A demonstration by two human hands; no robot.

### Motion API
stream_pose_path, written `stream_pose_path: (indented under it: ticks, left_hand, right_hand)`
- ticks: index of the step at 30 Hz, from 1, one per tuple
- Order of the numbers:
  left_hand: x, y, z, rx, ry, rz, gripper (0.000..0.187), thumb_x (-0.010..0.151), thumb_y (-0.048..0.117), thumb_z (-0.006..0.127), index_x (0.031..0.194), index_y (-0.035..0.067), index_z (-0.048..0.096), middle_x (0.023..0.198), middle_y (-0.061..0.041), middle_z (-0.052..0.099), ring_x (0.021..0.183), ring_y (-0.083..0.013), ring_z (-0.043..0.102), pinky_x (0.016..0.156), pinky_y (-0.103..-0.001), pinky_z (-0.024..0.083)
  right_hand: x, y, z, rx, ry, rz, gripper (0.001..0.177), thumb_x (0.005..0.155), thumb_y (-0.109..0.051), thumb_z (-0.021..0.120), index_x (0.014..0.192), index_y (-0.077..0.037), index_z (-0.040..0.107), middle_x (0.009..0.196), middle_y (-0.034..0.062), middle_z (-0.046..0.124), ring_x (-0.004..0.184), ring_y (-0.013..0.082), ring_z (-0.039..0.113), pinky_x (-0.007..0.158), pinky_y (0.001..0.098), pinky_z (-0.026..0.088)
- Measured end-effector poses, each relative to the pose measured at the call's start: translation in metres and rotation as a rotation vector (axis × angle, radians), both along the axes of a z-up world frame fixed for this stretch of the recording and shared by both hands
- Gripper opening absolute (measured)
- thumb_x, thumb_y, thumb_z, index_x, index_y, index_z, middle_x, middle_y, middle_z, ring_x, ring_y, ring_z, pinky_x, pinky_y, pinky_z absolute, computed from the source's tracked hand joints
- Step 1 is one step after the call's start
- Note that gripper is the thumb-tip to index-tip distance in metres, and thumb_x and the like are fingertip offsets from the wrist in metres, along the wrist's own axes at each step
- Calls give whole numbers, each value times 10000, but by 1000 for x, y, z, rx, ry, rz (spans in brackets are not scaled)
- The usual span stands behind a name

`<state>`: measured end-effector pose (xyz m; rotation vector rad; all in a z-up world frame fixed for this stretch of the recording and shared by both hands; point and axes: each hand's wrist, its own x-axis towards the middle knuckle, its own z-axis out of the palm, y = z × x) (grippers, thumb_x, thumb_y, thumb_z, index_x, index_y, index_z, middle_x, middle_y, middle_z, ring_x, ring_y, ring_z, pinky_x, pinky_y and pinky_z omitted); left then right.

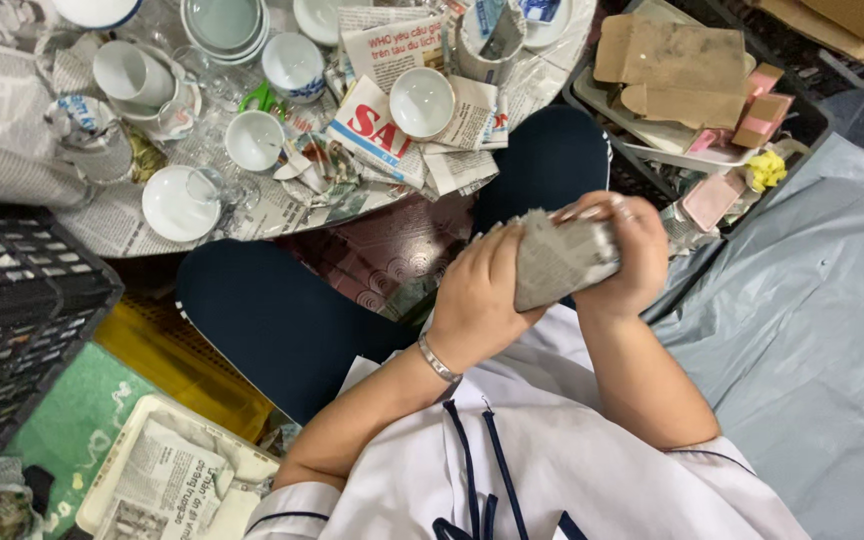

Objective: The person sits on the floor and wraps various ceramic dishes, including cups and bowls, with newspaper. They fold the paper around each item and place the wrapped items into a black crate.

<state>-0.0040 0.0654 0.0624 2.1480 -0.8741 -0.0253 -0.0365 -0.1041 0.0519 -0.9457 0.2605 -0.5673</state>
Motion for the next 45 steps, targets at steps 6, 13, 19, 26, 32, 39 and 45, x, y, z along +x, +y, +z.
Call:
stream_pose_path:
  ticks: [6,13,19,26,32,39,45]
  left_hand:
    - [17,16,-11,-145,409,-40,849,622,468,928,1296,56,618,1151,-144,730,1012,-327,731,879,-403,587]
    - [15,41,-33,-172,701,-58,749,630,432,908,1226,53,657,1103,-126,773,1000,-253,769,906,-362,593]
    - [7,51,-73,-243,886,-90,676,715,353,858,1251,-4,650,1163,-168,762,1044,-239,756,939,-353,588]
    - [23,115,-90,-578,622,-333,692,1024,312,644,1621,117,353,1725,-120,332,1608,-277,365,1341,-424,308]
    - [27,118,-64,-85,-274,-351,672,777,455,767,1401,321,554,1546,-70,447,1433,-415,414,1199,-706,232]
    - [16,123,-74,-172,-369,-427,407,895,225,754,1276,310,637,1480,-46,620,1416,-305,556,1265,-610,362]
    - [0,113,-108,-411,-109,210,357,934,183,685,1247,60,566,1427,-151,616,1411,-361,559,1265,-575,359]
  right_hand:
    - [7,9,-15,-190,-1,387,159,1003,-69,588,1018,77,649,1016,243,679,912,302,682,897,429,565]
    - [36,17,-23,-242,38,655,216,931,-104,632,1080,52,626,1183,218,678,1091,290,699,970,420,575]
    - [43,36,-33,-21,368,463,258,987,-195,630,1050,55,647,976,222,693,855,305,704,786,426,587]
    - [50,30,-39,656,598,392,324,950,-380,579,906,-68,654,837,120,694,726,292,689,665,442,577]
    - [34,56,-86,798,666,629,425,1000,-464,622,941,-47,681,847,127,687,712,303,688,640,413,572]
    - [12,96,-116,429,630,709,327,909,-395,602,1072,-123,683,953,89,736,871,242,697,784,399,577]
    - [54,124,-112,706,552,580,353,1046,-389,539,1063,-66,680,980,95,722,912,246,688,862,381,559]
